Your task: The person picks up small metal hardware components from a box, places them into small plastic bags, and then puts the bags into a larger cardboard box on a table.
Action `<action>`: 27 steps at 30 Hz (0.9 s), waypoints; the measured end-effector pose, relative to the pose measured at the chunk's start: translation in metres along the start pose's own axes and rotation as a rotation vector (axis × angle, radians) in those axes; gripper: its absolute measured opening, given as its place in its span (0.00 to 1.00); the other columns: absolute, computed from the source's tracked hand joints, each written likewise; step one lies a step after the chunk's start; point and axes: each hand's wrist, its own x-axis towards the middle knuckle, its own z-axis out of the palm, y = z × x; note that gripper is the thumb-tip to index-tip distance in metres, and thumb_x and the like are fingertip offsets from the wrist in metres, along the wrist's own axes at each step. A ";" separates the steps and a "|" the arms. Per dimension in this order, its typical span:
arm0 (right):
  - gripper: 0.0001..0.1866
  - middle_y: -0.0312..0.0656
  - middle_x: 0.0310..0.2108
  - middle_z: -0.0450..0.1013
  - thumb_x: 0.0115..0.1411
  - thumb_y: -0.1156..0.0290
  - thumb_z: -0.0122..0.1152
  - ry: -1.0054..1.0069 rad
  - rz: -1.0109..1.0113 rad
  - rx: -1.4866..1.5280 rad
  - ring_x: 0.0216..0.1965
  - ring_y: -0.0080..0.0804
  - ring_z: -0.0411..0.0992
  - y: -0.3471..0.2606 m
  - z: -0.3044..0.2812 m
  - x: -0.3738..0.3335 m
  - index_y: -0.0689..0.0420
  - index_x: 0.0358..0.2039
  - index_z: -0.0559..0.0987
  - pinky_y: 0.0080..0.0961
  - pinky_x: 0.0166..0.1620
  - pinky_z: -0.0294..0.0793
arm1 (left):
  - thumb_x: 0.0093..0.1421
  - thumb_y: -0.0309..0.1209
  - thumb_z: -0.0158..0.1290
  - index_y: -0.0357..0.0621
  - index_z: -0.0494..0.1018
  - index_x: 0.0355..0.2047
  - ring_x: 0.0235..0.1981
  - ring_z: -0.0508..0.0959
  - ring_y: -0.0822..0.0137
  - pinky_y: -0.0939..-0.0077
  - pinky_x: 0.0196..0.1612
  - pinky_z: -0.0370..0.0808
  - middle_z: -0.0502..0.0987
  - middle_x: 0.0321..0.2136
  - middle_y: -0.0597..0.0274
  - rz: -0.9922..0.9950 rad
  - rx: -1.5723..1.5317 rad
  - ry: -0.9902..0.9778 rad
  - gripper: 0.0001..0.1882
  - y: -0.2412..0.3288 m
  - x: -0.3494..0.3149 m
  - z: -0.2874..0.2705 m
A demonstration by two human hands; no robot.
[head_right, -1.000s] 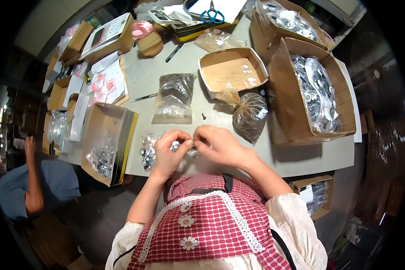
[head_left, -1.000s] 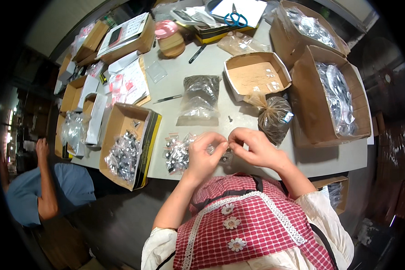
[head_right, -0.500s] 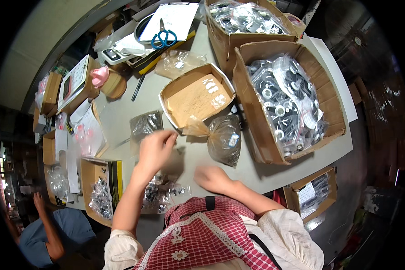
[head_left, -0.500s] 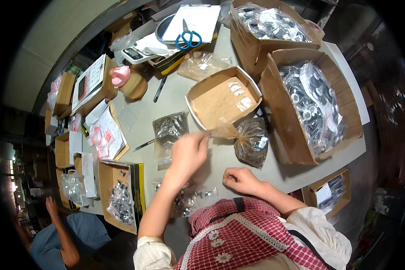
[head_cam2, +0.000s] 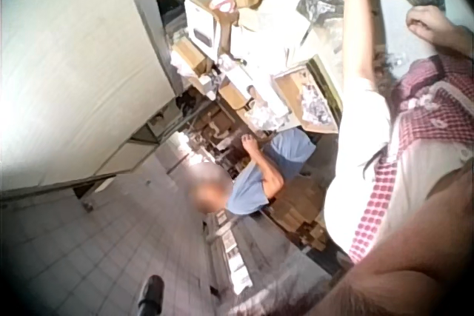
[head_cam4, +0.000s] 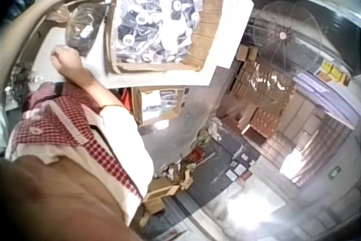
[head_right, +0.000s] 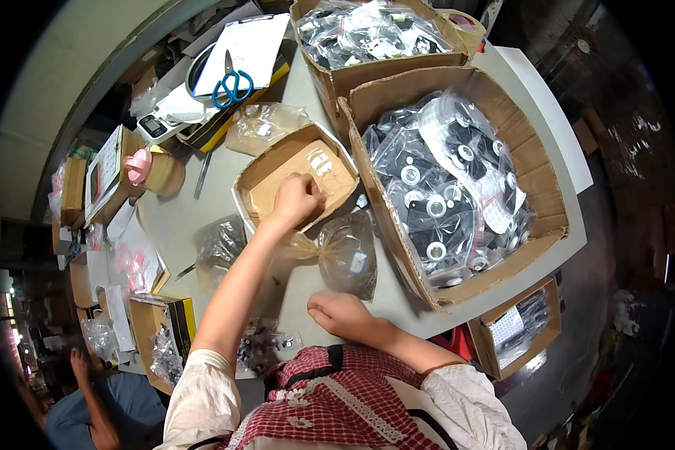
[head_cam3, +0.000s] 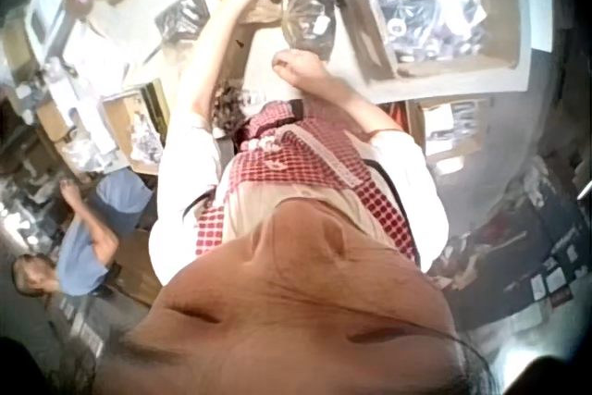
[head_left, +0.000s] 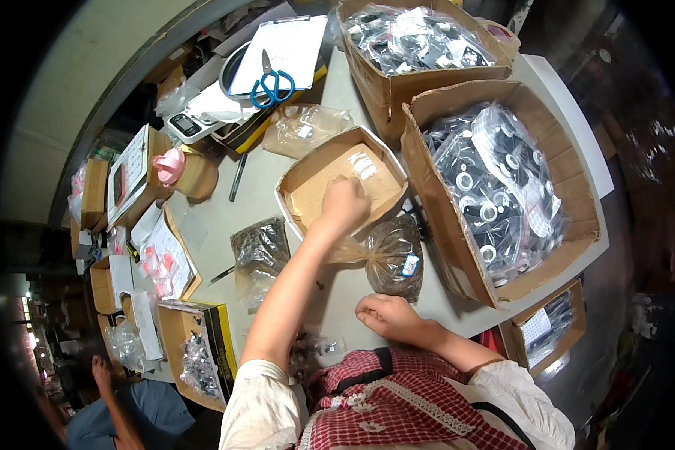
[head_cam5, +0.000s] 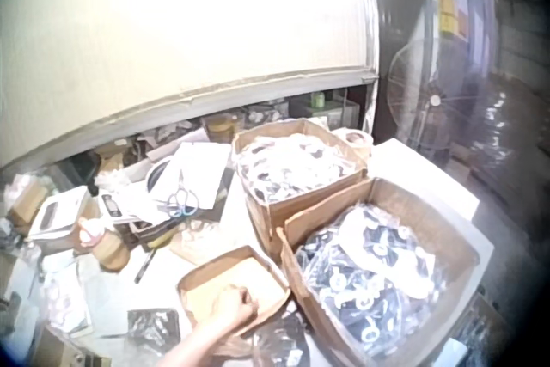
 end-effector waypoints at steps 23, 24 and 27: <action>0.23 0.40 0.35 0.76 0.58 0.70 0.67 -0.117 -0.205 -0.054 0.36 0.26 0.75 -0.081 0.011 0.004 0.59 0.52 0.72 0.27 0.43 0.75 | 0.60 0.22 0.58 0.37 0.66 0.56 0.33 0.82 0.66 0.72 0.40 0.78 0.81 0.31 0.58 -0.053 -0.535 0.209 0.24 0.039 -0.302 -0.078; 0.20 0.39 0.33 0.76 0.59 0.71 0.66 -0.135 -0.177 0.034 0.35 0.24 0.74 -0.084 0.009 0.006 0.60 0.50 0.73 0.26 0.42 0.75 | 0.59 0.22 0.58 0.37 0.66 0.56 0.32 0.82 0.65 0.71 0.39 0.78 0.81 0.31 0.57 -0.051 -0.513 0.200 0.24 0.039 -0.304 -0.080; 0.15 0.35 0.29 0.73 0.62 0.73 0.65 -0.185 -0.131 0.002 0.30 0.19 0.71 -0.095 0.003 0.005 0.61 0.47 0.74 0.22 0.37 0.73 | 0.58 0.19 0.58 0.37 0.67 0.55 0.31 0.83 0.65 0.71 0.38 0.78 0.81 0.29 0.56 0.003 -0.492 0.240 0.24 0.041 -0.311 -0.081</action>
